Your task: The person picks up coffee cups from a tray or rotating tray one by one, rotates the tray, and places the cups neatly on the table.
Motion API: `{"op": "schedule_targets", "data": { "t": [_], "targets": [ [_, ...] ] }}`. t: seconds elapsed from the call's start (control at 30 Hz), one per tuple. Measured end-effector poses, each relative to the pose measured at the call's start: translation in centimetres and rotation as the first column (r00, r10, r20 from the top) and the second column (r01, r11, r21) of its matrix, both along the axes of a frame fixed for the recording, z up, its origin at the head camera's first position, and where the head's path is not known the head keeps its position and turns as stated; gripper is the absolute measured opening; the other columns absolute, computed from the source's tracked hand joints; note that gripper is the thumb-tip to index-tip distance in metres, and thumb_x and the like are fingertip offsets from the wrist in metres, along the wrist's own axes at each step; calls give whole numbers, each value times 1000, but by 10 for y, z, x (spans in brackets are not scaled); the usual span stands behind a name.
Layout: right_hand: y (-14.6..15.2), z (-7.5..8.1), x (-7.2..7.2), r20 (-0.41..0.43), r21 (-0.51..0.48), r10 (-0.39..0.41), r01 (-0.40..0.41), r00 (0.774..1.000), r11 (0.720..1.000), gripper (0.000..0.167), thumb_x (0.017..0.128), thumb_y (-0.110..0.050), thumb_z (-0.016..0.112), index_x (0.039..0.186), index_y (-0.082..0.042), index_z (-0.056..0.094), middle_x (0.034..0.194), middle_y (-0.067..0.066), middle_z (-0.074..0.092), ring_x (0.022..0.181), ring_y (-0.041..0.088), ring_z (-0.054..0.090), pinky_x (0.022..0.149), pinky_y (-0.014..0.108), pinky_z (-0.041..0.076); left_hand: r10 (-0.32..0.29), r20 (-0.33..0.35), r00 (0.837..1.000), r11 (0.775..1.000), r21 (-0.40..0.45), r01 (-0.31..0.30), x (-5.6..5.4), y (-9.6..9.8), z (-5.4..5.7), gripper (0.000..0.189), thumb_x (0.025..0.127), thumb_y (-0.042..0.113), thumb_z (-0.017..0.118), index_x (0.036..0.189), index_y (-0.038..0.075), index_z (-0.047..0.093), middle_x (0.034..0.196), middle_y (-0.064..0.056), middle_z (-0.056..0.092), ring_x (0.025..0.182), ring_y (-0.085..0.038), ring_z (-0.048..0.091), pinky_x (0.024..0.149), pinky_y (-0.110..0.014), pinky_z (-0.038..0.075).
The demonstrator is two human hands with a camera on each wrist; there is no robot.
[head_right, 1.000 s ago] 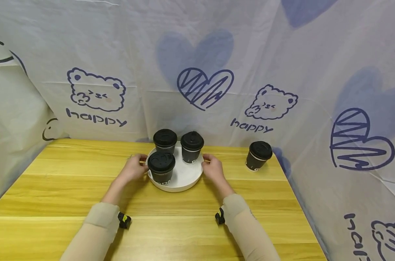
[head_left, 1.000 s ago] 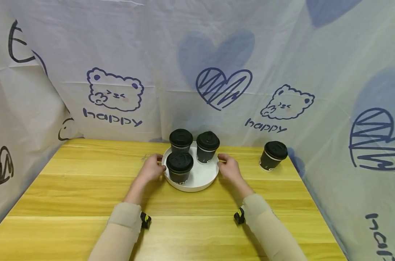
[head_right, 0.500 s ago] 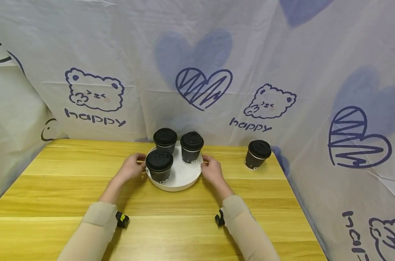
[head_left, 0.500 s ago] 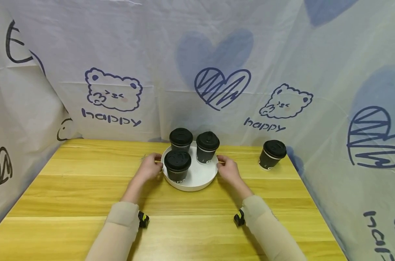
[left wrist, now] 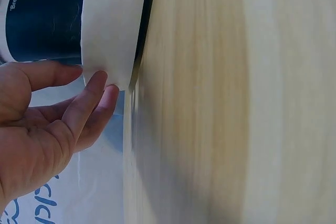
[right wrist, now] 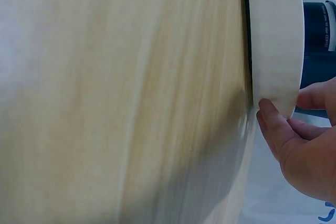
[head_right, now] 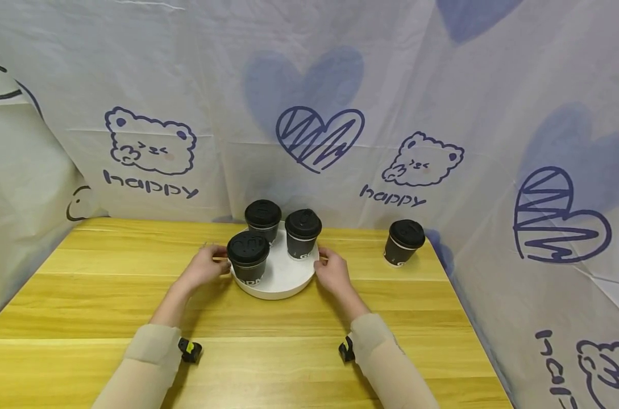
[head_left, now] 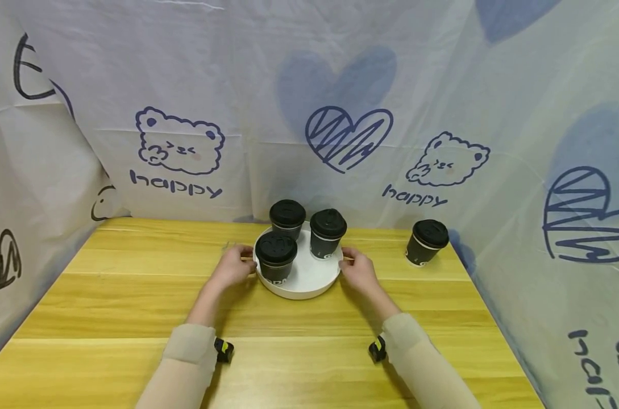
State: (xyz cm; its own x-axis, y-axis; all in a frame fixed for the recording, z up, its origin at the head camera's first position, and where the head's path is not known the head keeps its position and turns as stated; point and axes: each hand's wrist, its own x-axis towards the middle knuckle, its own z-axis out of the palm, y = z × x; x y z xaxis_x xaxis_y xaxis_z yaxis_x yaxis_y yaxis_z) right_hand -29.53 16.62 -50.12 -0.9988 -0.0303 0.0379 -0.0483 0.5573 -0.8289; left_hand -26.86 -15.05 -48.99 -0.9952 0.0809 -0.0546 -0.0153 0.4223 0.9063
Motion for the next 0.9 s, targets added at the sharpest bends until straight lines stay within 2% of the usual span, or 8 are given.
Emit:
{"op": "schedule_targets", "data": {
  "t": [0.2,0.47,0.63,0.9],
  "targets": [
    [1,0,6,14,-17,-7,7,1000,1000,42,97,-4,62,137,9,59,132,26,65,115,37,67,90,39,59,11,-16,1000,999,-32,-12,1,1,0,48,93,-4,57,139,-18,50,137,-35,58,121,-45,64,95,-43,58],
    [2,2,8,27,-42,-23,24,999,999,44,97,-7,62,139,7,59,137,24,64,120,37,65,96,42,57,23,6,1000,999,-39,-23,-2,1,-1,50,91,-4,55,140,-16,51,139,-33,57,122,-44,64,92,-38,57],
    [7,2,1,16,-98,-51,52,999,994,45,97,-6,59,140,8,58,137,23,64,121,37,65,97,41,56,15,14,1000,999,-29,-15,-5,1,-1,49,93,-5,54,141,-16,50,141,-34,55,124,-44,62,95,-41,57],
    [10,-4,-10,1,-93,-26,26,1000,995,44,97,-4,57,138,9,59,136,24,64,122,39,63,101,44,54,4,-6,1000,1000,-18,-4,-12,-2,-1,47,92,-7,54,138,-18,52,138,-36,56,125,-47,61,97,-43,57]
  ]
}}
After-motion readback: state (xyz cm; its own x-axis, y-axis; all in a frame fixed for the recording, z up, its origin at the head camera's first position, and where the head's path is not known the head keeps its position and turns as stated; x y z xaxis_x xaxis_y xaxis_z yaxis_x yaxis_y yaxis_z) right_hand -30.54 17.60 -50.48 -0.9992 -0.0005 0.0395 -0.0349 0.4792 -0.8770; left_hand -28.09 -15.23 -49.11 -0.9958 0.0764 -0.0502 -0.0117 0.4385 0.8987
